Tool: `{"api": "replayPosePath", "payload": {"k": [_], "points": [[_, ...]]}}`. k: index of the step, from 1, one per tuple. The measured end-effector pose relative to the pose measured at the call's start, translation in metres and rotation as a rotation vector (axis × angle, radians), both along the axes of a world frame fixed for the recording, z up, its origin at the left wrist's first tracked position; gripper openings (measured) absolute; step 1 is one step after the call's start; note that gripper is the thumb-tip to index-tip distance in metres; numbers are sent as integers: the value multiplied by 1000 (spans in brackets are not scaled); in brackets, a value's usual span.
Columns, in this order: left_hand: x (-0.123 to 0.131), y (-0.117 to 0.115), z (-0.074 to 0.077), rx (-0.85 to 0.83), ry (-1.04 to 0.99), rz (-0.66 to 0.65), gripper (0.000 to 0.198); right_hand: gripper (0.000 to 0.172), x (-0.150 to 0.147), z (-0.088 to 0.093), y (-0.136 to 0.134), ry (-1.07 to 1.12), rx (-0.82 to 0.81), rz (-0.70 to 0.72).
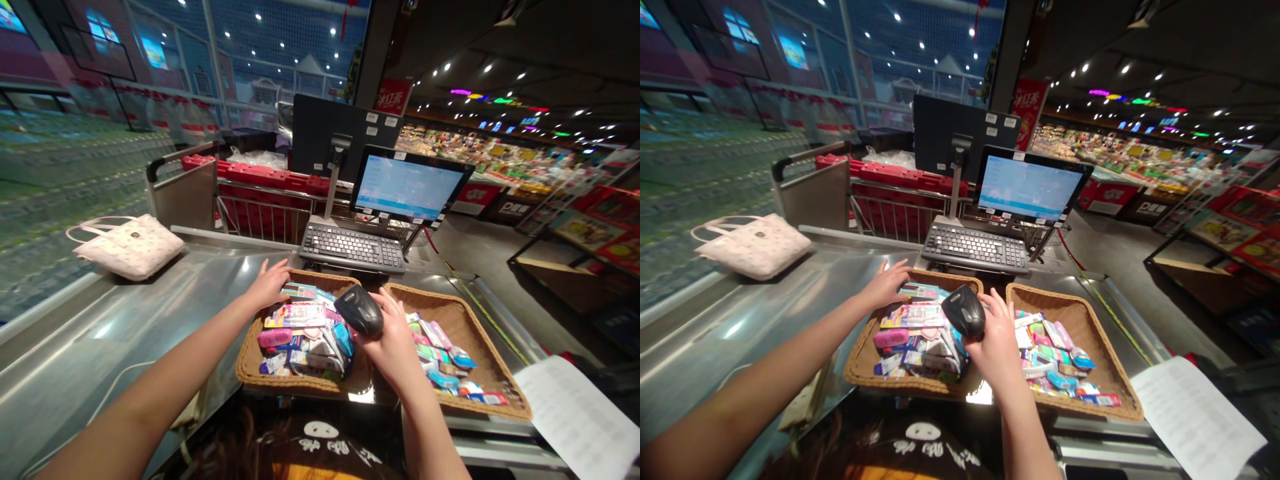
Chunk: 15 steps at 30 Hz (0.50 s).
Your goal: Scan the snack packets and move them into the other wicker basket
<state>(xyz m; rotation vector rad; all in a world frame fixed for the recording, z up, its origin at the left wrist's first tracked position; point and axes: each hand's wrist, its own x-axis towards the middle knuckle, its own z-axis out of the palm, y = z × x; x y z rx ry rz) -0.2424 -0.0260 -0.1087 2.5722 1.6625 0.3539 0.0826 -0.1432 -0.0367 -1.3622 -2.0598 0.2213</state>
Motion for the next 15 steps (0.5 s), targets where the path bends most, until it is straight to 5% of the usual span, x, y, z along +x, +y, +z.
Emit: {"api": "replayPosePath", "payload": {"k": [5,15], "points": [[7,-1,-8,-63,86,77,21,45,5,0,0,5,-22,-10],[45,3,23,5,-7,-23,14,41,22,1,-2,18,-46,-31]]}}
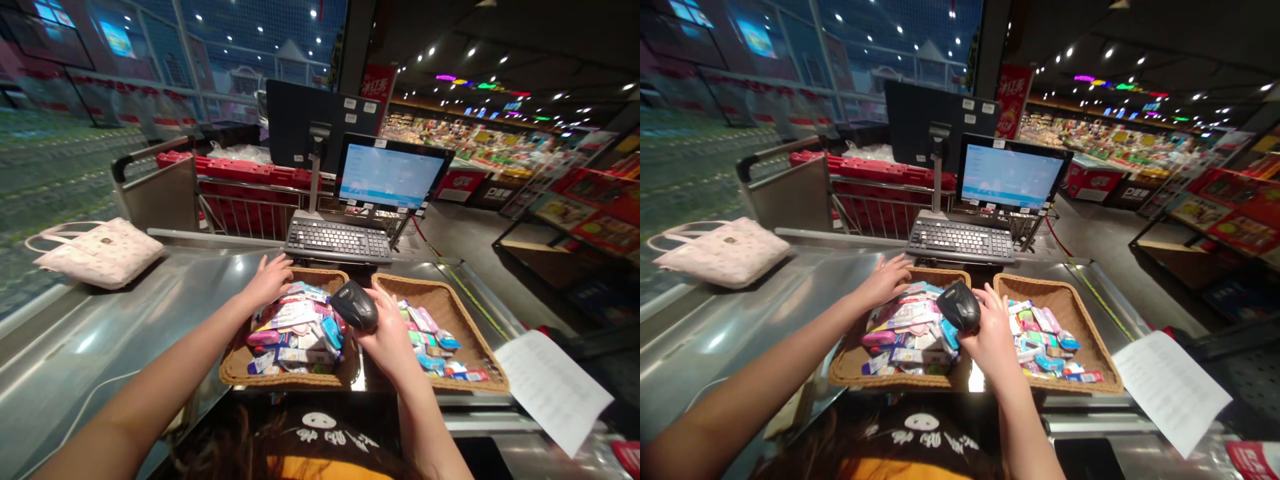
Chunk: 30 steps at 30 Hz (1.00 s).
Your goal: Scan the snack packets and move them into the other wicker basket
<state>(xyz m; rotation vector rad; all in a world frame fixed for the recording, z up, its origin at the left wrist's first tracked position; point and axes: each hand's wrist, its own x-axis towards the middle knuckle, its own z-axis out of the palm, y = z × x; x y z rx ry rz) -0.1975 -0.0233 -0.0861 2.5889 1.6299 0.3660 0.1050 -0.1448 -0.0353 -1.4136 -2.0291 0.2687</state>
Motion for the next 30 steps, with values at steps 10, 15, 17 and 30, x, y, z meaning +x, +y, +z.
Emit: {"api": "replayPosePath", "payload": {"k": [10,15,17,30], "points": [[89,4,17,92,-57,-297,19,46,51,1,-9,9,86,-136],[149,6,20,189,-138,-398,34,47,84,8,-19,3,151,-232],[174,7,17,195,-159,-448,35,45,99,12,-23,3,188,-268],[363,2,-31,-80,33,-685,57,51,191,23,-35,-4,385,-496]]}}
